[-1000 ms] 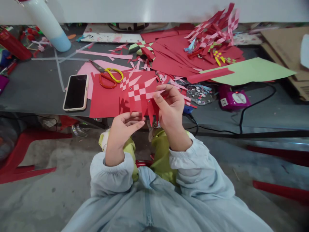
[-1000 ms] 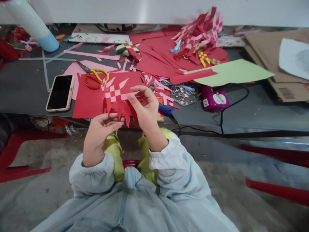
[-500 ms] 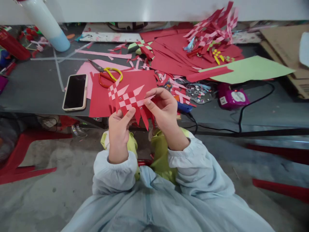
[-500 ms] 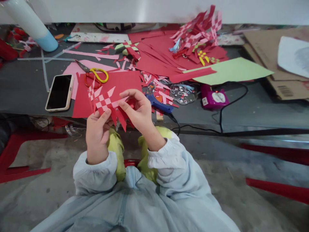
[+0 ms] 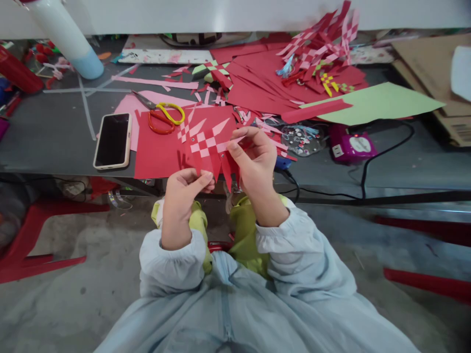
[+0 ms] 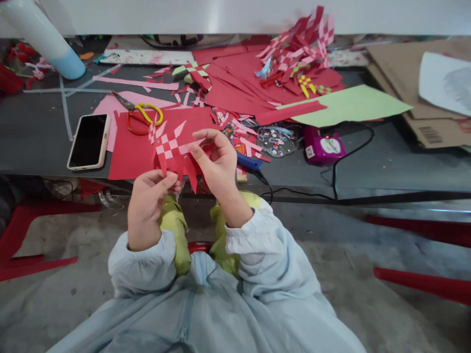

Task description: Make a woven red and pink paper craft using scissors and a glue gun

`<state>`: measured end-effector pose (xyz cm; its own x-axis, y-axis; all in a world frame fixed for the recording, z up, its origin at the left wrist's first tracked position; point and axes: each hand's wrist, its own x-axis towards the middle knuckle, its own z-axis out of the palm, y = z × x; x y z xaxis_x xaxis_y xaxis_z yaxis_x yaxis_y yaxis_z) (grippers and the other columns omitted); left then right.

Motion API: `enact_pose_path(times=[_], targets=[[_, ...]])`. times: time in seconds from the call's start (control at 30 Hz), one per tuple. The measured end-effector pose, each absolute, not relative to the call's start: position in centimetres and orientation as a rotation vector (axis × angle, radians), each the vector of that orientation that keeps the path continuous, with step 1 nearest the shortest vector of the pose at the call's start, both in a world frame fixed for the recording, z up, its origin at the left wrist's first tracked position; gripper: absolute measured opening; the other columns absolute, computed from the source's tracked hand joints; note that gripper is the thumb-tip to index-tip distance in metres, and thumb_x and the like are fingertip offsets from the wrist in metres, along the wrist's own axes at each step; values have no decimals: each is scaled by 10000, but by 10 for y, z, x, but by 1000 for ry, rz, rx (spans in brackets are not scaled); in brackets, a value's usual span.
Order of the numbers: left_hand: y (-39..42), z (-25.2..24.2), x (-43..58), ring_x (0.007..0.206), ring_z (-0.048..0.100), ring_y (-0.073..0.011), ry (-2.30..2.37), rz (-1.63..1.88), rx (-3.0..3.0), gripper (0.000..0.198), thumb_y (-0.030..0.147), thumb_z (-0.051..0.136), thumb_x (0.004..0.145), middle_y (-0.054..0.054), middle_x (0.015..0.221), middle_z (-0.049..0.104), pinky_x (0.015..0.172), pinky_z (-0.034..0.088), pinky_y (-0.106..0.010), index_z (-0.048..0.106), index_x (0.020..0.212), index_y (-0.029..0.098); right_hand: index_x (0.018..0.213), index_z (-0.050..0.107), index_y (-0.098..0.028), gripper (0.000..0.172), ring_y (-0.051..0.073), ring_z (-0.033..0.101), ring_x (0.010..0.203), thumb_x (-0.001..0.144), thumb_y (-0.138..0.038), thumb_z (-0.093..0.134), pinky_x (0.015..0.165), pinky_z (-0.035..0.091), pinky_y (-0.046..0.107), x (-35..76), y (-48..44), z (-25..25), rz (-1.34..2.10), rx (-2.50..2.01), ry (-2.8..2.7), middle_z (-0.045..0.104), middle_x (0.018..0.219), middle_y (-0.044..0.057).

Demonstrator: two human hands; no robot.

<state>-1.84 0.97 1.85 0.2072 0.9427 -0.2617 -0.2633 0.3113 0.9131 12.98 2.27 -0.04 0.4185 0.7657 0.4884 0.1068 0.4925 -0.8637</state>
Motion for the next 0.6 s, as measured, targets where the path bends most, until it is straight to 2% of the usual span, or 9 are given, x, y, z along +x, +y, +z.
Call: enact_pose_path(times=[0.3, 0.5, 0.6], targets=[[8, 21, -37, 532, 605, -95, 981, 861, 1141, 152, 252, 840, 615, -8, 578, 677, 541, 489, -202, 718, 638, 163, 950, 627, -250, 173, 95, 555, 738, 835, -351, 708, 679, 499, 251, 134, 25, -4, 451, -973, -1054, 599, 880, -20], [8, 21, -47, 572, 600, -88, 861, 1291, 1152, 126, 252, 813, 699, 12, 633, 659, 542, 484, -192, 704, 679, 191, 939, 627, -240, 196, 98, 559, 721, 826, -377, 709, 669, 497, 258, 135, 27, -5, 453, -1014, -1047, 599, 838, -23], [10, 22, -48, 714, 651, -100, 776, 1509, 1086, 152, 254, 806, 720, -6, 881, 711, 567, 503, -189, 670, 685, 196, 920, 633, -228, 210, 99, 561, 702, 813, -390, 715, 654, 490, 262, 134, 28, -5, 457, -1041, -1040, 608, 820, -21]])
